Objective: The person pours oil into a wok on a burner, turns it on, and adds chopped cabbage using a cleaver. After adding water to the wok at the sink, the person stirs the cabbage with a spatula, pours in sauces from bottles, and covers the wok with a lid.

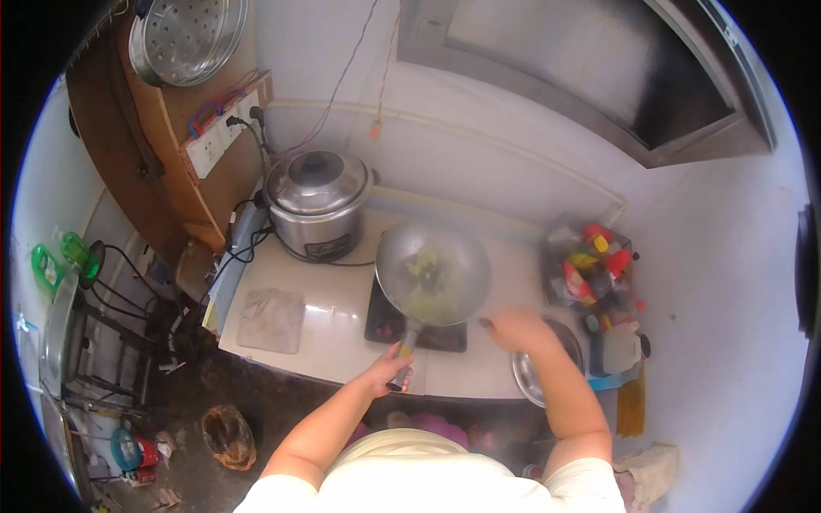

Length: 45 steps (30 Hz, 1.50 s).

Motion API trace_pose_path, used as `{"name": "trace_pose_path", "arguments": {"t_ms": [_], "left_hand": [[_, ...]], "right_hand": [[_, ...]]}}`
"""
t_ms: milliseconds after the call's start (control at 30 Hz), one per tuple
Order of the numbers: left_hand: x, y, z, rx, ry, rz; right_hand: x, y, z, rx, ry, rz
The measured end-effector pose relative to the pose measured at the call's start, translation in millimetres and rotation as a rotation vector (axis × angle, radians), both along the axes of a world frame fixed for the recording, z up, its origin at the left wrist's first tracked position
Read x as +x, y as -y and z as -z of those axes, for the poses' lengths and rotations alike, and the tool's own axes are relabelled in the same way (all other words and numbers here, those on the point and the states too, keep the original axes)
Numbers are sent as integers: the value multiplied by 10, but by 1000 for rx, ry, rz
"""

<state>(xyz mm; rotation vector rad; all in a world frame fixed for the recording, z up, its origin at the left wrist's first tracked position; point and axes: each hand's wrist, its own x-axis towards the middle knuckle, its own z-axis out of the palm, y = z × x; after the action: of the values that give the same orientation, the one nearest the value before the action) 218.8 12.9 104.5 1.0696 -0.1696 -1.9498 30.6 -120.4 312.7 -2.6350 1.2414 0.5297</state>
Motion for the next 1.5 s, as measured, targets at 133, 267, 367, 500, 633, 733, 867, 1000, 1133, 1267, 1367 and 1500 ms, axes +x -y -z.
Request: {"name": "trace_pose_path", "arguments": {"t_ms": [133,267,367,500,633,733,867,1000,1133,1267,1367,1500], "left_hand": [[9,13,-14,-3,11,28],[-12,14,-13,14,23,28],[16,23,-27,-6,28,30],[31,16,-77,-1,15,24],[23,25,-38,3,16,23],[21,38,-74,19,32,32],[19,35,-15,-5,26,30],[50,40,8,-25,13,47],[56,103,22,-20,158,87],[79,336,46,28,289,117],[52,481,3,82,424,180],[14,527,-21,103,591,223]], "right_hand": [[228,290,658,-150,216,190],[289,505,1325,-237,319,223],[130,343,1047,-158,337,89],[-64,-55,-197,59,77,-54],[-99,76,109,-45,53,21],[54,296,551,-172,145,173],[107,480,940,-200,153,231],[-155,276,440,-112,169,105],[-292,80,-166,-48,-10,13],[-190,342,540,-156,176,112],[68,532,947,-188,302,217],[173,595,1388,-248,401,65]]}}
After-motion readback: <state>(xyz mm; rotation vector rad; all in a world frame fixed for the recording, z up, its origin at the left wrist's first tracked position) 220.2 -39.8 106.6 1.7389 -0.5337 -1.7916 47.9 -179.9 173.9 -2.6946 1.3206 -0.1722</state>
